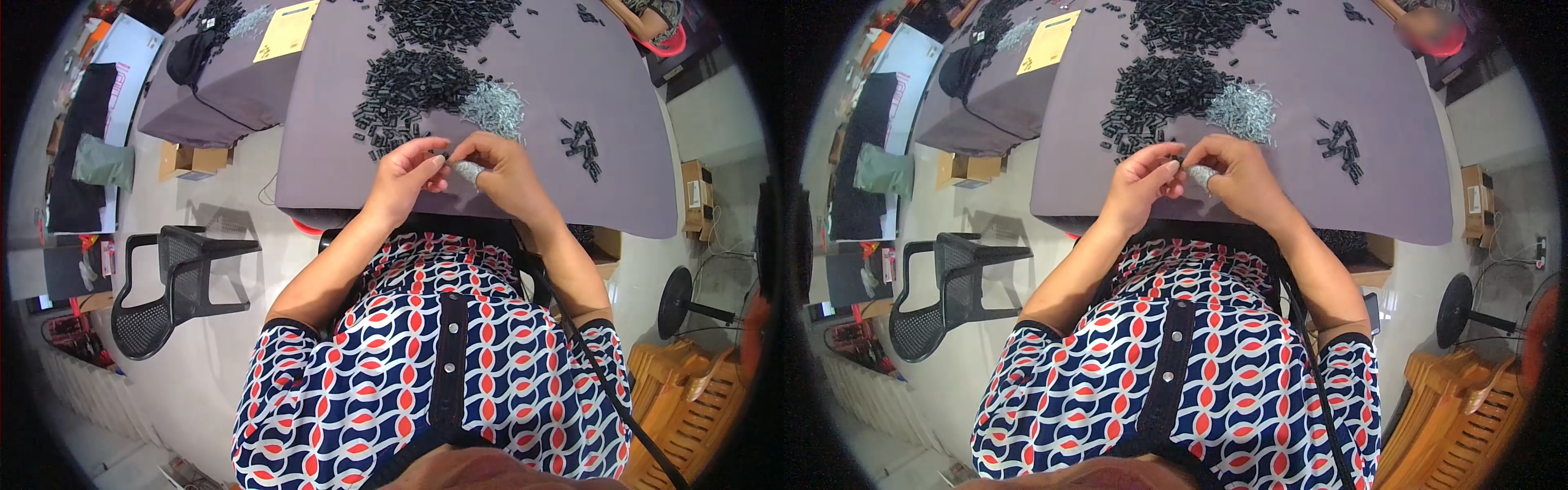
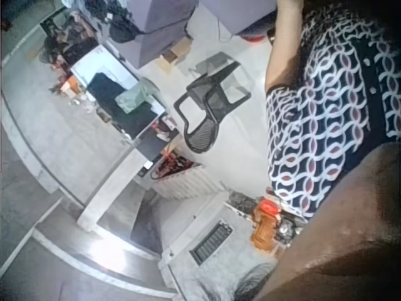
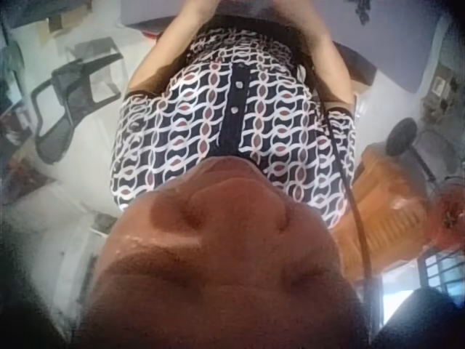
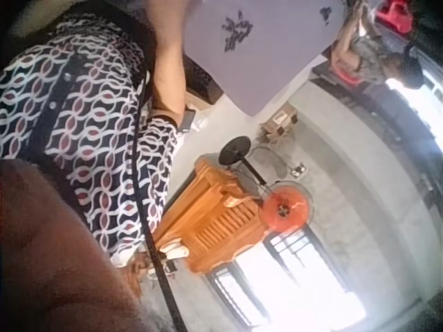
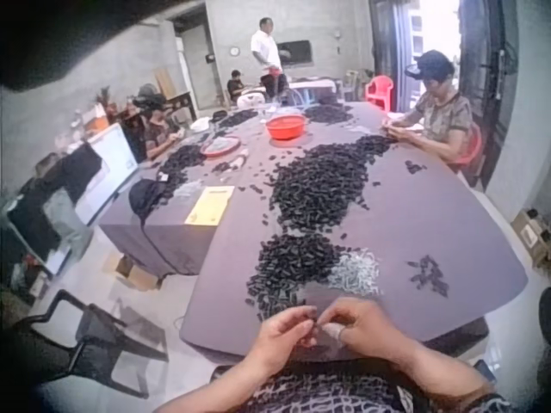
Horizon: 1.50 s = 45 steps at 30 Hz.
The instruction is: Assembling small black plastic components into metal connectors manually.
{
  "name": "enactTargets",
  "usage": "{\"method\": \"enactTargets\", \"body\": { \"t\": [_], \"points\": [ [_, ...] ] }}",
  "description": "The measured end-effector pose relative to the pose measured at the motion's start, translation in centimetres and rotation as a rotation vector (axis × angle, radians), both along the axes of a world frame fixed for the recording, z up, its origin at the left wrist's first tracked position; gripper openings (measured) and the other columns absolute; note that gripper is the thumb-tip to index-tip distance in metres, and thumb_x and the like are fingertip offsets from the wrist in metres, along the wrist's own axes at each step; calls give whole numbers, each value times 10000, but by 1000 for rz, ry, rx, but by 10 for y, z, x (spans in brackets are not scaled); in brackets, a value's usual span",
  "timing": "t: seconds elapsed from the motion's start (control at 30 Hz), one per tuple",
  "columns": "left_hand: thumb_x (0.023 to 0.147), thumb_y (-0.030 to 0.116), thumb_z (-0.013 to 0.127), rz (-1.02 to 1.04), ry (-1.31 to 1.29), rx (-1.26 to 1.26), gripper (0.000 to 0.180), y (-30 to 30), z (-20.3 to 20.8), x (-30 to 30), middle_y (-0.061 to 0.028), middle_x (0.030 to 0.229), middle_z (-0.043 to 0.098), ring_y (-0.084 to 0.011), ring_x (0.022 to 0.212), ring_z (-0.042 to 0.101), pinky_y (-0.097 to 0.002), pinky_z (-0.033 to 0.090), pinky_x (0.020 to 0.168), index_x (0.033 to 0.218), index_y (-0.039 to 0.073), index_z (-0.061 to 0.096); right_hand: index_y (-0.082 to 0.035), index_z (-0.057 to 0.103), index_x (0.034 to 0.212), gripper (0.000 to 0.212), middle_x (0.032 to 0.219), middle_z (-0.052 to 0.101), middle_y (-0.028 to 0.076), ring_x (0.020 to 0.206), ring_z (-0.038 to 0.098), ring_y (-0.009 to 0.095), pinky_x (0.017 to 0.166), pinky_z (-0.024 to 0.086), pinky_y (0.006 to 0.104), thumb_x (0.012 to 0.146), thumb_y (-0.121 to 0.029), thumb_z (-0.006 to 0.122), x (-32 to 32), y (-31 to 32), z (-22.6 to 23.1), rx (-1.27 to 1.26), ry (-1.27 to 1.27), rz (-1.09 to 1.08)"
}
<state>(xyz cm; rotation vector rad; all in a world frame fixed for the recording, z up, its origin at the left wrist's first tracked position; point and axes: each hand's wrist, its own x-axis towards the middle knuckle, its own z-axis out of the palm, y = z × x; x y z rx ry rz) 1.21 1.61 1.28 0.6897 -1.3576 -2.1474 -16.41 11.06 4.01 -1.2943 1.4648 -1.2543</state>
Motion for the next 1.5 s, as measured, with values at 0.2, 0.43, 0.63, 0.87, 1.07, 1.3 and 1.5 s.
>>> {"method": "enactTargets", "body": {
  "t": [0.2,0.43,0.63,0.87,1.07,1.3,1.5],
  "points": [
    [981,110,605,78,-9,147,128,5,3,-3,-36,904,678,-108,762,640,-244,532,693,1079,43,652,14,672,978,151,950,649,25,903,632,85,799,506,235,849,86,648,3,-3,-9,-86,8,-25],
    [967,110,619,64,118,393,112,1,-16,-2,-36,924,667,-125,825,635,-251,514,715,1069,66,635,11,667,990,150,929,670,24,881,640,83,790,512,233,859,82,656,6,-3,-16,-67,24,-65],
    [957,94,630,58,113,418,90,7,-10,-5,-55,894,676,-135,760,651,-270,542,707,1032,46,627,16,654,990,142,906,687,30,854,653,85,765,515,227,864,81,661,6,-5,-20,-55,-26,-92],
    [936,50,648,-127,-92,123,110,0,-11,9,-94,904,705,-153,753,690,-255,571,673,1031,-4,645,13,690,956,179,899,665,41,809,638,104,741,518,247,802,94,645,2,2,-18,-16,-83,5],
    [952,69,643,-72,-48,227,121,3,-9,10,-97,922,707,-155,762,692,-274,585,690,1047,-5,644,21,706,1056,298,983,645,66,910,651,145,797,518,253,805,125,582,5,1,-3,-109,26,90],
    [977,79,611,10,94,363,114,4,-17,10,-95,923,700,-165,768,687,-290,588,692,1071,18,630,14,707,1079,318,1046,642,71,923,658,161,818,524,272,816,116,561,12,2,-8,-96,-38,51],
    [990,97,595,-30,-73,315,132,4,-12,20,-83,924,692,-167,767,684,-301,584,707,1091,16,621,24,692,1053,235,986,646,67,934,650,155,818,519,281,837,67,610,6,-11,-12,-61,80,72]
  ]
}}
